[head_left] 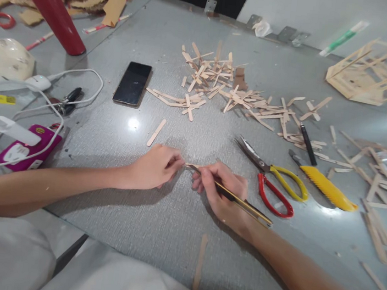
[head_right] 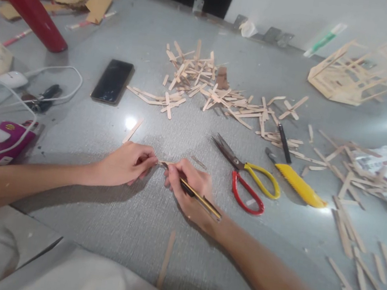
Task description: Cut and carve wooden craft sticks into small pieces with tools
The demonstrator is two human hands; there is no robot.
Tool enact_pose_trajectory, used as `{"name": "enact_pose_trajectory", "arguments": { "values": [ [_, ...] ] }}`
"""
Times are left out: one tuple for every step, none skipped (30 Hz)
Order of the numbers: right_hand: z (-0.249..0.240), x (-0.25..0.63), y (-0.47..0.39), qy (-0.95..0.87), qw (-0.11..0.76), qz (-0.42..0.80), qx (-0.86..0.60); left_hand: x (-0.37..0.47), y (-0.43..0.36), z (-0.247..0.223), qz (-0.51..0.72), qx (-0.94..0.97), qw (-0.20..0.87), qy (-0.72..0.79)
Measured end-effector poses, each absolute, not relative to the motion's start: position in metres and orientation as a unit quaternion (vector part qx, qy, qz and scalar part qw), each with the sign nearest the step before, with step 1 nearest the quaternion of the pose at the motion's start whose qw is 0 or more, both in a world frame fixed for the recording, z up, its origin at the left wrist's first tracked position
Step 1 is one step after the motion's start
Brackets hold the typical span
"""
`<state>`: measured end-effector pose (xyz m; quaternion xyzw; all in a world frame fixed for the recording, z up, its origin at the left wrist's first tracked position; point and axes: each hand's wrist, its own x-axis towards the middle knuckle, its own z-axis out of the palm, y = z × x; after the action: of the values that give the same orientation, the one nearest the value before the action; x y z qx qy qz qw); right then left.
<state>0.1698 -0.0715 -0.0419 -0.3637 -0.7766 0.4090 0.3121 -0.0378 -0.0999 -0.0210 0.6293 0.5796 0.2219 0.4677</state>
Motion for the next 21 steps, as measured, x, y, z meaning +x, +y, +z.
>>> {"name": "enact_pose_trajectory", "arguments": {
  "values": [
    [-0.0418, 0.1696, -0.0714, -0.778, 0.31, 0.407, -0.364, -0.0379, -0.0999, -0.0212, 0.221, 0.63, 0.466, 0.58],
    [-0.0417, 0.1694, -0.0711, -0.78, 0.309, 0.406, -0.362, -0.0379, -0.0998, -0.0212, 0.22, 0.632, 0.465, 0.58],
    [-0.0416, 0.1694, -0.0707, -0.784, 0.308, 0.403, -0.358, -0.0379, -0.0998, -0.0211, 0.22, 0.632, 0.463, 0.581],
    [-0.0416, 0.1694, -0.0703, -0.788, 0.306, 0.4, -0.354, -0.0378, -0.0997, -0.0209, 0.221, 0.632, 0.462, 0.581],
    [-0.0415, 0.1694, -0.0699, -0.793, 0.303, 0.394, -0.351, -0.0377, -0.0997, -0.0207, 0.222, 0.633, 0.461, 0.581],
    [-0.0413, 0.1694, -0.0695, -0.798, 0.301, 0.388, -0.35, -0.0376, -0.0998, -0.0205, 0.222, 0.632, 0.461, 0.582],
    [-0.0412, 0.1695, -0.0692, -0.801, 0.3, 0.381, -0.35, -0.0373, -0.0998, -0.0204, 0.223, 0.631, 0.461, 0.583],
    [-0.0411, 0.1694, -0.069, -0.804, 0.299, 0.376, -0.351, -0.0371, -0.0999, -0.0204, 0.223, 0.63, 0.461, 0.584],
    [-0.0411, 0.1693, -0.0691, -0.806, 0.298, 0.372, -0.351, -0.0369, -0.1, -0.0206, 0.222, 0.63, 0.459, 0.586],
    [-0.041, 0.1692, -0.0692, -0.808, 0.299, 0.367, -0.351, -0.0366, -0.1001, -0.0208, 0.222, 0.63, 0.456, 0.588],
    [-0.041, 0.1691, -0.0695, -0.809, 0.3, 0.363, -0.351, -0.0364, -0.1002, -0.0211, 0.223, 0.63, 0.454, 0.59],
    [-0.0409, 0.1689, -0.0699, -0.81, 0.3, 0.36, -0.353, -0.0362, -0.1003, -0.0215, 0.225, 0.629, 0.453, 0.59],
    [-0.0409, 0.1688, -0.0703, -0.811, 0.3, 0.356, -0.355, -0.0361, -0.1003, -0.0217, 0.227, 0.629, 0.453, 0.59],
    [-0.0409, 0.1687, -0.0707, -0.811, 0.3, 0.354, -0.356, -0.0361, -0.1003, -0.0219, 0.229, 0.628, 0.454, 0.589],
    [-0.0409, 0.1687, -0.0711, -0.81, 0.301, 0.354, -0.357, -0.0361, -0.1002, -0.0219, 0.231, 0.627, 0.456, 0.588],
    [-0.041, 0.1687, -0.0713, -0.809, 0.303, 0.355, -0.357, -0.0361, -0.1002, -0.0217, 0.232, 0.626, 0.458, 0.587],
    [-0.041, 0.1687, -0.0715, -0.808, 0.304, 0.357, -0.357, -0.0362, -0.1002, -0.0213, 0.232, 0.626, 0.459, 0.586],
    [-0.0411, 0.1688, -0.0715, -0.806, 0.308, 0.359, -0.356, -0.0362, -0.1002, -0.0208, 0.232, 0.626, 0.46, 0.585],
    [-0.0412, 0.1688, -0.0715, -0.805, 0.309, 0.36, -0.356, -0.0363, -0.1002, -0.0202, 0.232, 0.627, 0.46, 0.585],
    [-0.0414, 0.1688, -0.0715, -0.804, 0.31, 0.361, -0.357, -0.0363, -0.1003, -0.0196, 0.232, 0.627, 0.46, 0.584],
    [-0.0415, 0.1688, -0.0715, -0.804, 0.31, 0.361, -0.357, -0.0363, -0.1003, -0.019, 0.232, 0.628, 0.46, 0.583]
  ]
}}
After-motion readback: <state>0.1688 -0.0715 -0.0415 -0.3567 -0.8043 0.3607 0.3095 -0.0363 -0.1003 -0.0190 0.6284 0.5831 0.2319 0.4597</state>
